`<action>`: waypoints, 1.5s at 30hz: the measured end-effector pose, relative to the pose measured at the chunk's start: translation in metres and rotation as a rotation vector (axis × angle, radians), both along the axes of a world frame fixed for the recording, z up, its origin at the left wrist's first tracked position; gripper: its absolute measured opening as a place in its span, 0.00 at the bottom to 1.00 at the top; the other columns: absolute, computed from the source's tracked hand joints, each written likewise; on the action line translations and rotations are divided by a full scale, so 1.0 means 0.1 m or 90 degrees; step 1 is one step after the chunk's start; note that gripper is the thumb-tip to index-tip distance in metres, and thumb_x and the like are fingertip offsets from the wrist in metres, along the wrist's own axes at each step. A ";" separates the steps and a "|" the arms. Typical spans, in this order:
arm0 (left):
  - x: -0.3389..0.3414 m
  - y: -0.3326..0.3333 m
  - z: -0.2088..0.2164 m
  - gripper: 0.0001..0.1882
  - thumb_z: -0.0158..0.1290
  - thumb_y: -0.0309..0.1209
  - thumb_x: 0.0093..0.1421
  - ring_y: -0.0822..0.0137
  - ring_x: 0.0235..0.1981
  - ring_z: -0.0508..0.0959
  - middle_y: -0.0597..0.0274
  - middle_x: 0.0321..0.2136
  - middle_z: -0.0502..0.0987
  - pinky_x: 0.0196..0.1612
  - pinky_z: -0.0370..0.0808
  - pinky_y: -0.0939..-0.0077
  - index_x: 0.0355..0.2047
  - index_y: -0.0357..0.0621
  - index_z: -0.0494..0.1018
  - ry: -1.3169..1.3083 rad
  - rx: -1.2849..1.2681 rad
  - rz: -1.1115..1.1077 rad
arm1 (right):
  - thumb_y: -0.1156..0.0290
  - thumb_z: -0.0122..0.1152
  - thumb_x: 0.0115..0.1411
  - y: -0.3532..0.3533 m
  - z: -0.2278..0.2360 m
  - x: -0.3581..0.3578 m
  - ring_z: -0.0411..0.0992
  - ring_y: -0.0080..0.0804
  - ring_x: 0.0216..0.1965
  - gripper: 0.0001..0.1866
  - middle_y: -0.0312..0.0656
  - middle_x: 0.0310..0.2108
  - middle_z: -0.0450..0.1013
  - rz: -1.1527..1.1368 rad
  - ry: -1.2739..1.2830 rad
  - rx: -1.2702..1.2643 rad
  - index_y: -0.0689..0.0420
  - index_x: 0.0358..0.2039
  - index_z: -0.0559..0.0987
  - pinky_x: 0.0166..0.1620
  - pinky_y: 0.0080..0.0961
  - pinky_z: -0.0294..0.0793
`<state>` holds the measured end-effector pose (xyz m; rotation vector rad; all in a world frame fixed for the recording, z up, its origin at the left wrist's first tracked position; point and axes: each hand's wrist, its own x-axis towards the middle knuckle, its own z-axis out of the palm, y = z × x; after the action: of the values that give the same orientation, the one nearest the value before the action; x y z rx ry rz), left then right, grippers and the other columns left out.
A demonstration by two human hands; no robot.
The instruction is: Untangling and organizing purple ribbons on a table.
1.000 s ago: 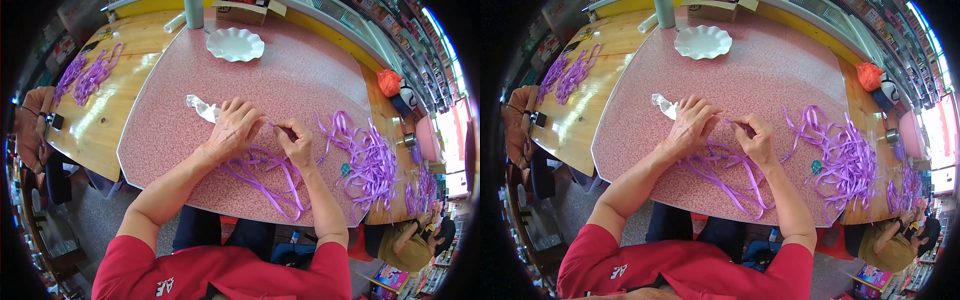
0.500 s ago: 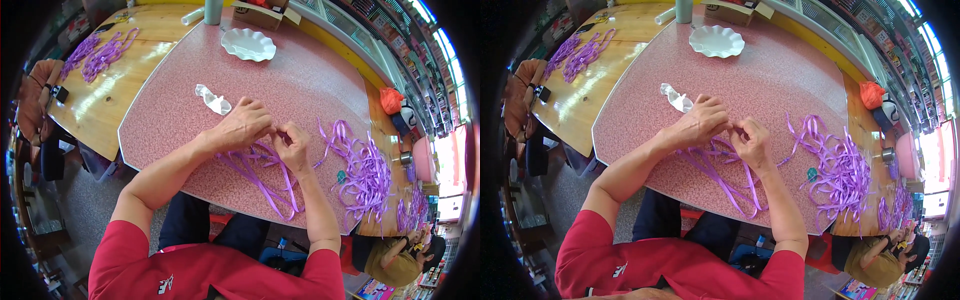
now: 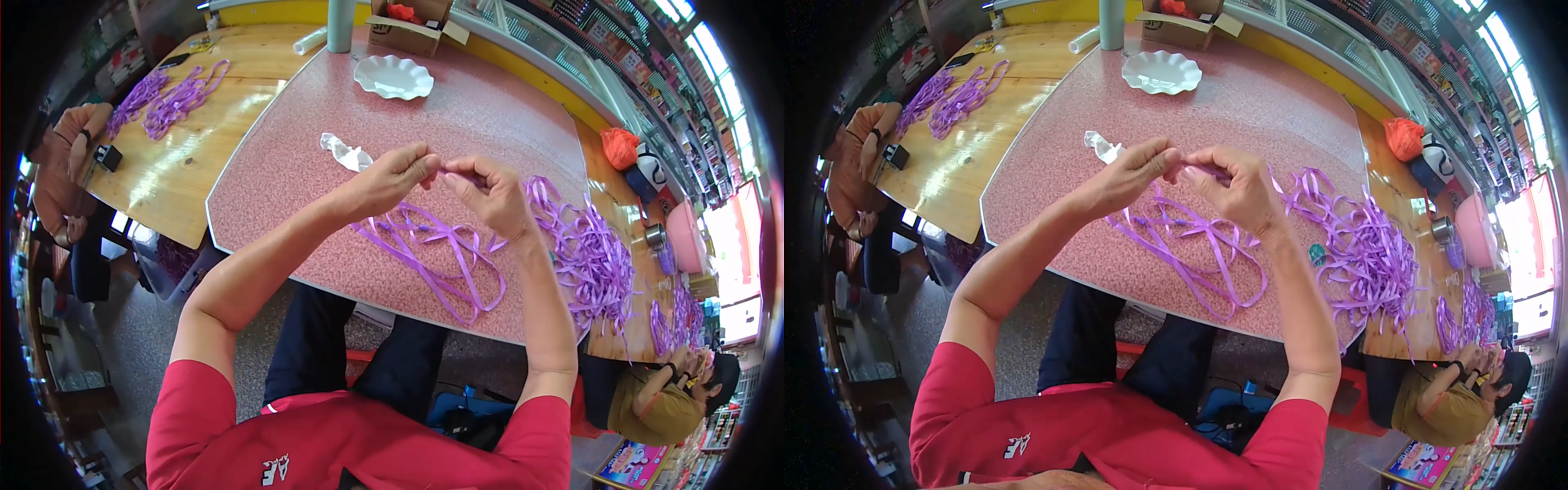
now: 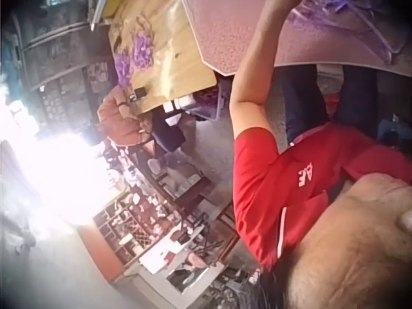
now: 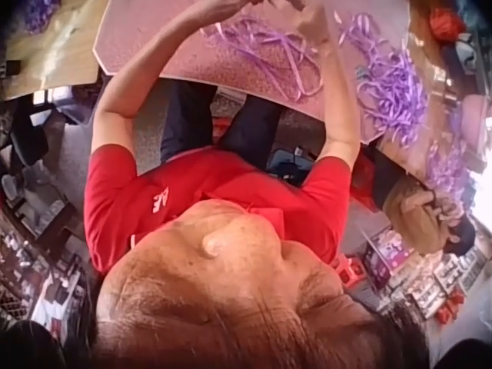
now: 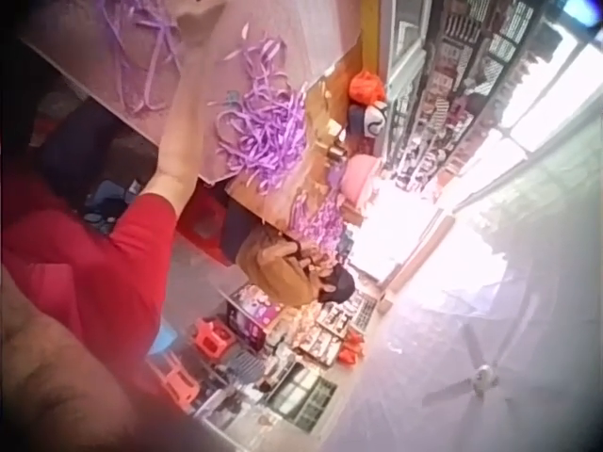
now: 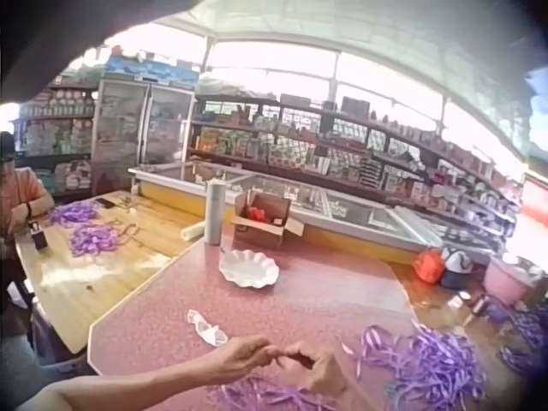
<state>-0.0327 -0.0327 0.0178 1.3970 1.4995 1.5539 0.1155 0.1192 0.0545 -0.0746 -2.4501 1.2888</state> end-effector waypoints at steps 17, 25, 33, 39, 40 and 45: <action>0.46 -0.37 -0.06 0.10 0.62 0.31 0.59 0.78 0.34 0.73 0.69 0.30 0.76 0.40 0.69 0.81 0.33 0.41 0.72 -0.300 0.004 -0.086 | 0.77 0.72 0.51 -0.45 0.06 0.54 0.59 0.17 0.23 0.08 0.28 0.20 0.65 -0.089 0.122 0.182 0.55 0.34 0.86 0.26 0.18 0.58; 0.66 -0.44 0.00 0.19 0.47 0.45 0.69 0.74 0.35 0.74 0.65 0.30 0.77 0.43 0.70 0.77 0.36 0.39 0.74 -0.223 -0.003 -0.085 | 0.80 0.71 0.50 -0.53 -0.12 0.67 0.61 0.20 0.21 0.09 0.31 0.18 0.64 -0.144 0.224 0.255 0.56 0.33 0.85 0.25 0.20 0.58; 0.82 -0.46 -0.12 0.21 0.41 0.45 0.72 0.76 0.34 0.70 0.68 0.29 0.71 0.39 0.68 0.79 0.37 0.37 0.72 -0.060 -0.029 -0.053 | 0.80 0.70 0.51 -0.67 -0.17 0.82 0.64 0.20 0.22 0.07 0.33 0.20 0.68 -0.158 0.202 0.274 0.57 0.33 0.84 0.25 0.19 0.61; 0.84 -0.48 -0.21 0.13 0.49 0.39 0.69 0.78 0.36 0.71 0.70 0.31 0.72 0.42 0.69 0.79 0.40 0.40 0.71 -0.171 -0.035 -0.085 | 0.78 0.67 0.56 -0.64 -0.18 0.89 0.65 0.14 0.24 0.06 0.30 0.23 0.71 -0.129 0.115 0.098 0.59 0.35 0.84 0.27 0.16 0.63; 0.84 -0.48 -0.22 0.13 0.49 0.39 0.69 0.78 0.36 0.71 0.70 0.31 0.72 0.42 0.69 0.79 0.40 0.40 0.71 -0.170 -0.035 -0.083 | 0.78 0.67 0.56 -0.60 -0.20 0.88 0.65 0.14 0.24 0.06 0.30 0.23 0.71 -0.128 0.116 0.097 0.59 0.35 0.84 0.27 0.16 0.63; 0.83 -0.46 -0.16 0.08 0.57 0.34 0.64 0.77 0.36 0.73 0.67 0.34 0.77 0.42 0.69 0.78 0.36 0.42 0.74 -0.239 -0.015 -0.102 | 0.74 0.67 0.59 -0.51 -0.20 0.84 0.69 0.13 0.28 0.07 0.31 0.27 0.75 -0.121 0.080 -0.285 0.61 0.37 0.83 0.30 0.13 0.68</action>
<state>0.0502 -0.0791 0.0014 1.1062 1.1493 1.5862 0.1998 0.0683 0.0345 -0.3234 -1.9581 1.6693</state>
